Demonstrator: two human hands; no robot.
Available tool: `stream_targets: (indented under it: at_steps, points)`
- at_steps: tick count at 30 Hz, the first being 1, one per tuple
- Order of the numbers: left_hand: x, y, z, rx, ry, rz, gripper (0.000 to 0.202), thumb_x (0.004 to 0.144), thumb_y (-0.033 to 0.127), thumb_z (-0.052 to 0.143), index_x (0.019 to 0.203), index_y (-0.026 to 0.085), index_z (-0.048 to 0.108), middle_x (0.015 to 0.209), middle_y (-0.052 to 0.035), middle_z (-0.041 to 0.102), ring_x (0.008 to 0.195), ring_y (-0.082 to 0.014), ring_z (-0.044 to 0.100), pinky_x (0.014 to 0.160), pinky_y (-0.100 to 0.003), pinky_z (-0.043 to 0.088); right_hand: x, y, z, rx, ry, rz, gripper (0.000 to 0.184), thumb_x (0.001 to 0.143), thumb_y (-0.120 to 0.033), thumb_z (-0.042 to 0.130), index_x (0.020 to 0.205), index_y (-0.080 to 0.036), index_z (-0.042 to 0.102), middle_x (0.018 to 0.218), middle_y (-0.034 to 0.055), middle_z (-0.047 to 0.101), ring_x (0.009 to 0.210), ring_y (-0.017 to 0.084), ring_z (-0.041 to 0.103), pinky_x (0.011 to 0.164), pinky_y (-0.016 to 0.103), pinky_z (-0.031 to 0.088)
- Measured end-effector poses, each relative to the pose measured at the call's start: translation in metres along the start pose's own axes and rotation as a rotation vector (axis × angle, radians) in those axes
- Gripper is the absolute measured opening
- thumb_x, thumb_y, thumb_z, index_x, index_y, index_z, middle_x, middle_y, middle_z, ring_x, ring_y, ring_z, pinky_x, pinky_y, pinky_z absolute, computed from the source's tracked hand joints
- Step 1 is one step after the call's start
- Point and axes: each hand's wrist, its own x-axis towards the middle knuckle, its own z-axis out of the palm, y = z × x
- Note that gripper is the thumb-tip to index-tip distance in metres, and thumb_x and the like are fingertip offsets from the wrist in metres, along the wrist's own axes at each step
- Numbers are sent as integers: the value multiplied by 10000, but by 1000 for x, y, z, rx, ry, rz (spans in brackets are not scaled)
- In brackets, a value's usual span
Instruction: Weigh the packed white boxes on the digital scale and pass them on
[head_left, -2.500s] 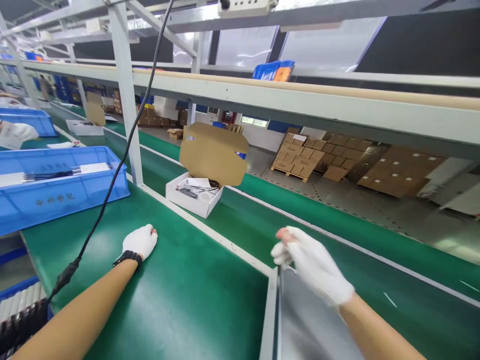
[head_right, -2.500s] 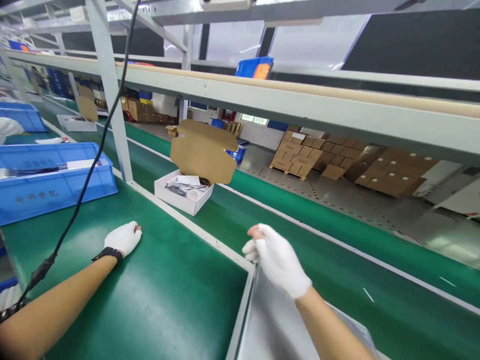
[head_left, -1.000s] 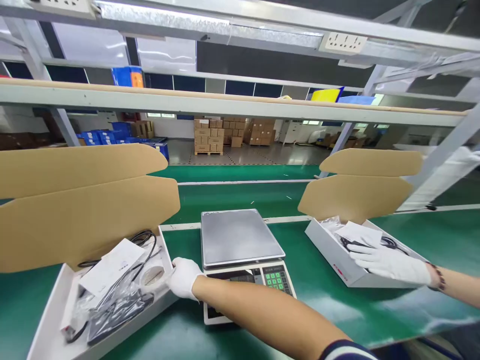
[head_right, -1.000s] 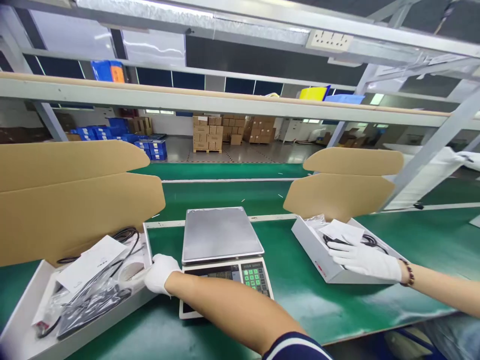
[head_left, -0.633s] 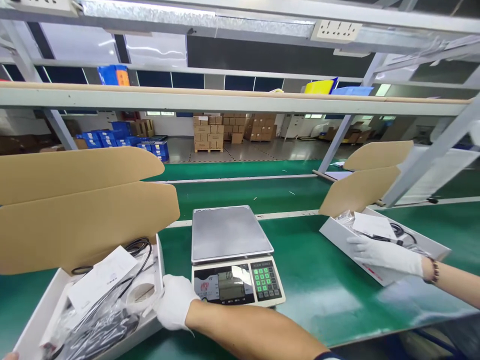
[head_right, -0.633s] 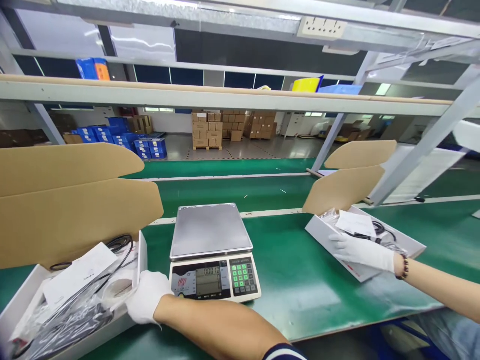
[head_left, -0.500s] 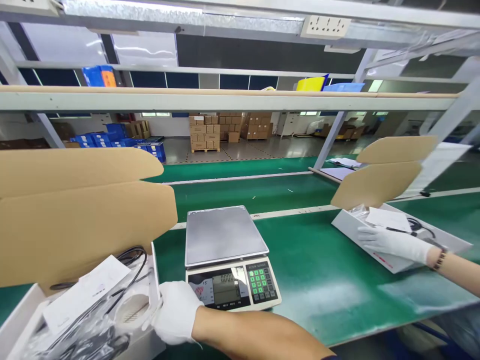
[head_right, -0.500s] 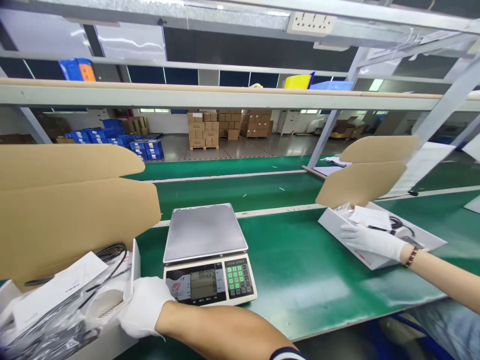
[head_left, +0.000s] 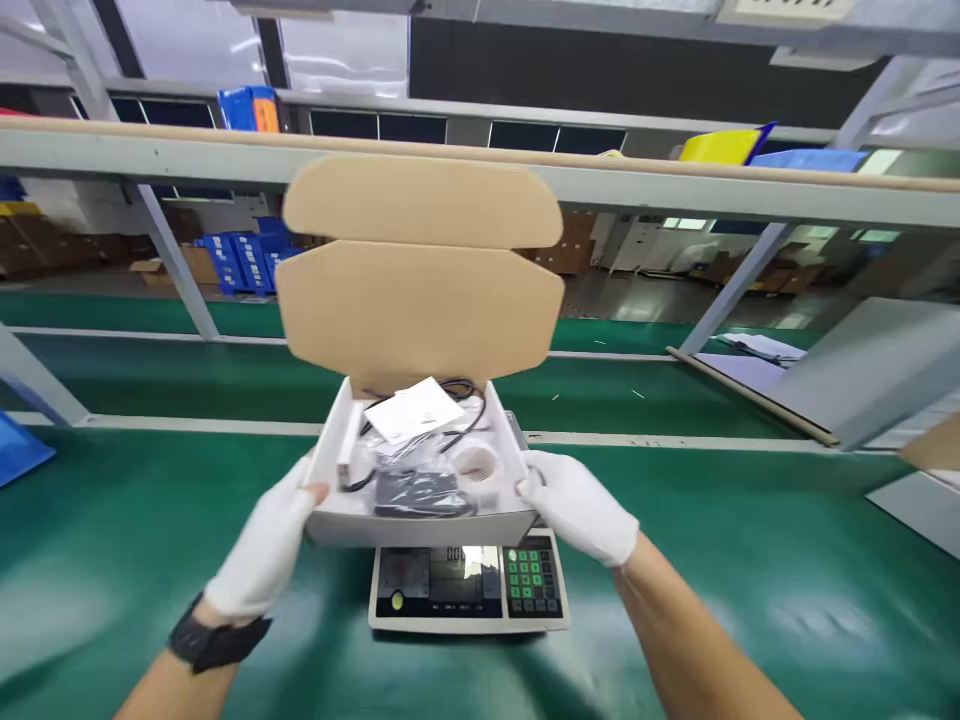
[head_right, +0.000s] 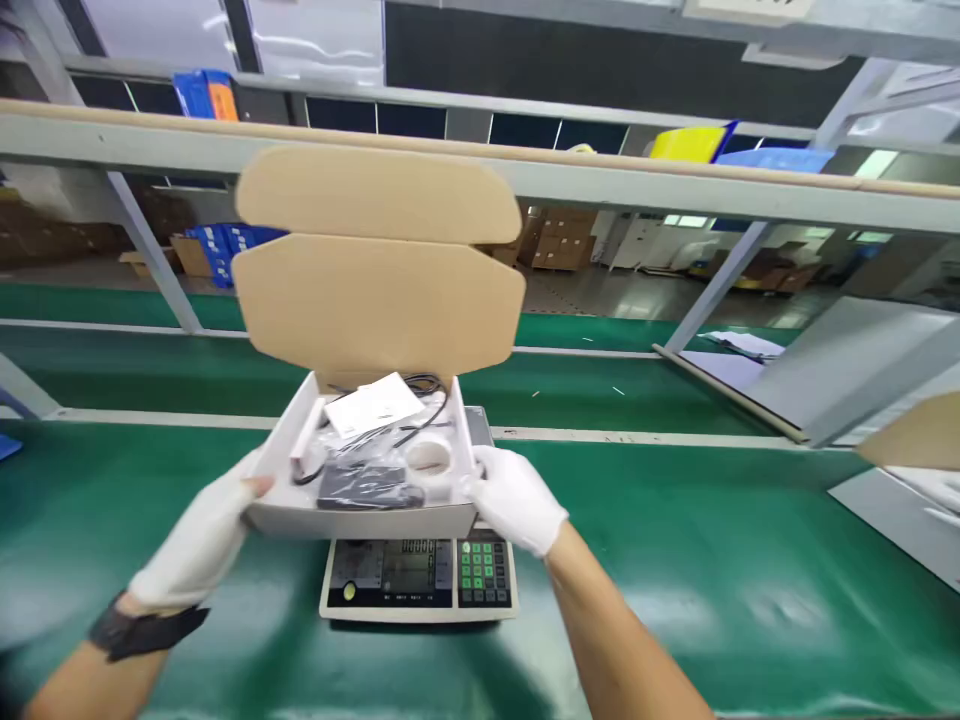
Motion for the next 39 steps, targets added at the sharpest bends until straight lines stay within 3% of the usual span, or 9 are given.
stream_targets:
  at_steps: [4,7,12,16,20,23,27,33,39]
  points:
    - [24,-13,32,-194,-143,-125,704,831,650,454,1350,176,492,1353,-114,530,1250,-307,472,1064,-426,359,-7,56,-16,495,78,207,257,778,-441,544,839,-194,580,850,63,653,750,228,622,611,309,505]
    - [46,-49,20,-115,15,-281,712,837,670,406,1260,117,554,1272,-176,582,1117,-320,577,985,-455,426,-14,106,-1,721,322,396,334,700,-444,598,922,-197,556,990,99,653,878,252,645,705,337,538]
    - [57,-110,-5,355,289,-400,304,812,399,517,910,150,660,928,-134,714,917,-292,648,883,-408,487,-33,172,55,466,576,593,351,677,-440,514,911,-182,549,907,103,662,872,249,644,787,340,516]
    - [48,-122,-4,388,296,-337,225,760,323,478,818,169,632,795,-87,713,786,-249,657,718,-326,528,-44,186,79,55,582,535,373,744,-455,434,929,-179,605,848,80,668,792,250,626,756,361,484]
    - [45,-122,-2,454,244,-307,199,721,322,485,774,185,619,777,-67,711,776,-237,656,648,-278,517,-46,185,81,-36,568,494,342,792,-437,430,910,-186,630,842,79,666,750,238,619,719,353,473]
    - [45,-122,-3,455,247,-311,206,728,336,474,752,189,617,785,-58,714,773,-231,658,653,-270,521,-43,180,78,147,603,477,358,813,-469,444,924,-178,620,836,80,662,764,233,621,712,348,495]
    - [45,-118,-3,407,269,-343,233,756,358,470,760,187,628,810,-62,719,779,-229,662,681,-281,536,-35,164,63,402,649,488,432,841,-564,449,788,-167,612,615,55,595,576,202,574,542,305,484]
    - [54,-129,-14,265,321,-371,224,759,359,505,791,173,626,837,-73,711,809,-230,674,786,-330,554,0,112,14,397,761,284,607,806,-709,483,802,-124,643,627,59,587,513,151,513,475,271,426]
    - [82,-155,-44,100,336,-378,271,769,352,544,913,134,616,970,-127,687,928,-252,664,907,-420,516,36,41,-10,241,748,-27,505,886,-606,473,845,-142,668,640,37,589,540,154,538,524,286,438]
